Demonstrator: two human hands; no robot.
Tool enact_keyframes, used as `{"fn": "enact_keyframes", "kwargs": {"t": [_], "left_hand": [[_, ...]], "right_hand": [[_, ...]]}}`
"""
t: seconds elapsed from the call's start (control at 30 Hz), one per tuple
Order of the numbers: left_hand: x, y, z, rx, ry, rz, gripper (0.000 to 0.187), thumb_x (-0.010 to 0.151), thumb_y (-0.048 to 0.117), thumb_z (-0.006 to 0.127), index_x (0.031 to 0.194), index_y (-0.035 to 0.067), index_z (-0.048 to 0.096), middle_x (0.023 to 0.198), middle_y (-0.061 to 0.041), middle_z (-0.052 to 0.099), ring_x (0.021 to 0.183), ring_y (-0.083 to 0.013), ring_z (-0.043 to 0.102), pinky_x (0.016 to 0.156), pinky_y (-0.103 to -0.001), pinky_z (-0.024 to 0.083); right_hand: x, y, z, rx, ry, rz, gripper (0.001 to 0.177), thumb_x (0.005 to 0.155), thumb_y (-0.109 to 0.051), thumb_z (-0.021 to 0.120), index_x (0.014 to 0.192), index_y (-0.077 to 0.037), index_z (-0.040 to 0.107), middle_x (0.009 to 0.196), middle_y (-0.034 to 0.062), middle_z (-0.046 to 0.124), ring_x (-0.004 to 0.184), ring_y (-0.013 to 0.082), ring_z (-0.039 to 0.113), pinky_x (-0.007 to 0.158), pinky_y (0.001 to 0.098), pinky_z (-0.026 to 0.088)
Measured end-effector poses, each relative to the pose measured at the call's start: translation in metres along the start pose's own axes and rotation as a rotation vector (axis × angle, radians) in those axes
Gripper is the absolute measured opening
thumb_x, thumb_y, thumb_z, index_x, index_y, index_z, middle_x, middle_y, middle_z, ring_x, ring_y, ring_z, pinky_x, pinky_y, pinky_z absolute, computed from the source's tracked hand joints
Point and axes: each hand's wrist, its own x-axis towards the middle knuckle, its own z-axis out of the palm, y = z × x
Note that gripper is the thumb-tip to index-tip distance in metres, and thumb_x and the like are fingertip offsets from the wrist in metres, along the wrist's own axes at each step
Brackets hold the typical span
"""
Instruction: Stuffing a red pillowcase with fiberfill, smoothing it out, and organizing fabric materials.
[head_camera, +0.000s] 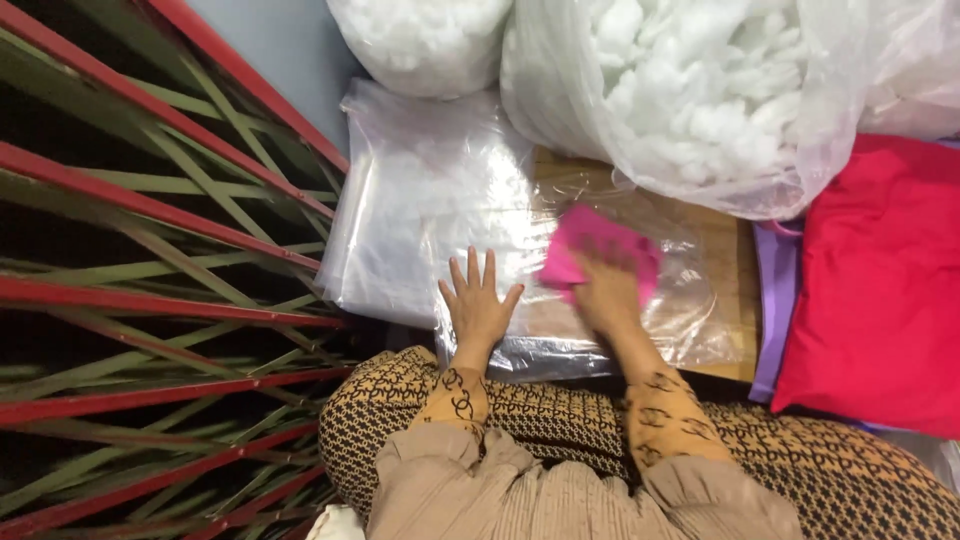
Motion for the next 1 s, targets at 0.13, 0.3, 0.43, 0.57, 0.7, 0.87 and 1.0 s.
{"fn": "enact_keyframes", "kwargs": {"t": [0.13,0.3,0.43,0.57,0.7,0.87,1.0], "left_hand": [[0.008,0.000,0.001,-0.047,0.032,0.014,0.081,0.096,0.064,0.047,0.160,0.018,0.031,0.169,-0.015,0.019,0.154,-0.0450,0.012,0.118,-0.070,0.010],[0.032,0.021,-0.015,-0.169,0.117,-0.063,0.072,0.094,0.051,0.060,0.154,0.014,0.043,0.167,-0.019,0.023,0.154,-0.0470,0.010,0.117,-0.070,0.007],[0.060,0.018,-0.022,-0.143,0.088,-0.052,0.070,0.100,0.053,0.052,0.159,0.020,0.035,0.169,-0.016,0.019,0.155,-0.0448,0.005,0.117,-0.070,0.003],[0.074,0.001,-0.010,0.001,0.089,-0.036,0.070,0.100,0.058,0.046,0.160,0.024,0.034,0.169,-0.014,0.020,0.155,-0.0437,0.011,0.119,-0.069,0.008],[0.074,-0.001,-0.011,-0.029,0.076,-0.029,0.073,0.099,0.063,0.044,0.160,0.023,0.034,0.169,-0.015,0.021,0.154,-0.0449,0.013,0.118,-0.070,0.008],[0.079,0.026,-0.031,-0.105,0.066,-0.063,0.073,0.097,0.058,0.049,0.158,0.019,0.038,0.169,-0.018,0.019,0.155,-0.0456,0.006,0.118,-0.070,0.003],[0.077,0.040,-0.024,-0.027,0.037,-0.046,0.067,0.096,0.053,0.048,0.155,0.020,0.043,0.171,-0.010,0.017,0.156,-0.0416,0.007,0.120,-0.069,0.005]], "right_hand": [[-0.006,0.072,-0.016,-0.102,0.156,0.095,0.058,0.086,-0.023,0.059,0.144,-0.030,0.062,0.127,0.0120,0.071,0.110,0.0408,0.069,0.091,0.0548,0.053],[0.033,0.010,-0.089,-0.205,0.213,0.323,0.038,0.089,-0.018,0.061,0.123,-0.011,0.075,0.106,0.0254,0.077,0.100,0.0501,0.072,0.082,0.0605,0.057],[0.065,-0.044,-0.009,-0.031,0.207,-0.013,0.060,0.081,-0.014,0.062,0.140,-0.023,0.064,0.113,0.0190,0.073,0.097,0.0434,0.073,0.079,0.0558,0.057],[0.070,-0.024,-0.033,-0.164,-0.049,-0.083,0.057,0.092,-0.033,0.053,0.148,-0.037,0.044,0.151,0.0031,0.045,0.140,0.0407,0.039,0.113,0.0561,0.029],[0.068,0.048,-0.081,-0.254,0.211,0.141,0.020,0.090,-0.019,0.066,0.107,-0.016,0.076,0.093,0.0123,0.075,0.094,0.0341,0.075,0.081,0.0420,0.054],[0.066,0.016,-0.070,-0.361,0.152,0.194,0.023,0.097,-0.025,0.056,0.108,-0.016,0.073,0.105,0.0142,0.071,0.103,0.0408,0.068,0.082,0.0528,0.050],[0.101,-0.062,-0.012,-0.181,0.056,-0.392,0.064,0.091,-0.014,0.051,0.152,-0.032,0.049,0.158,0.0023,0.045,0.135,0.0405,0.043,0.093,0.0613,0.050]]}}
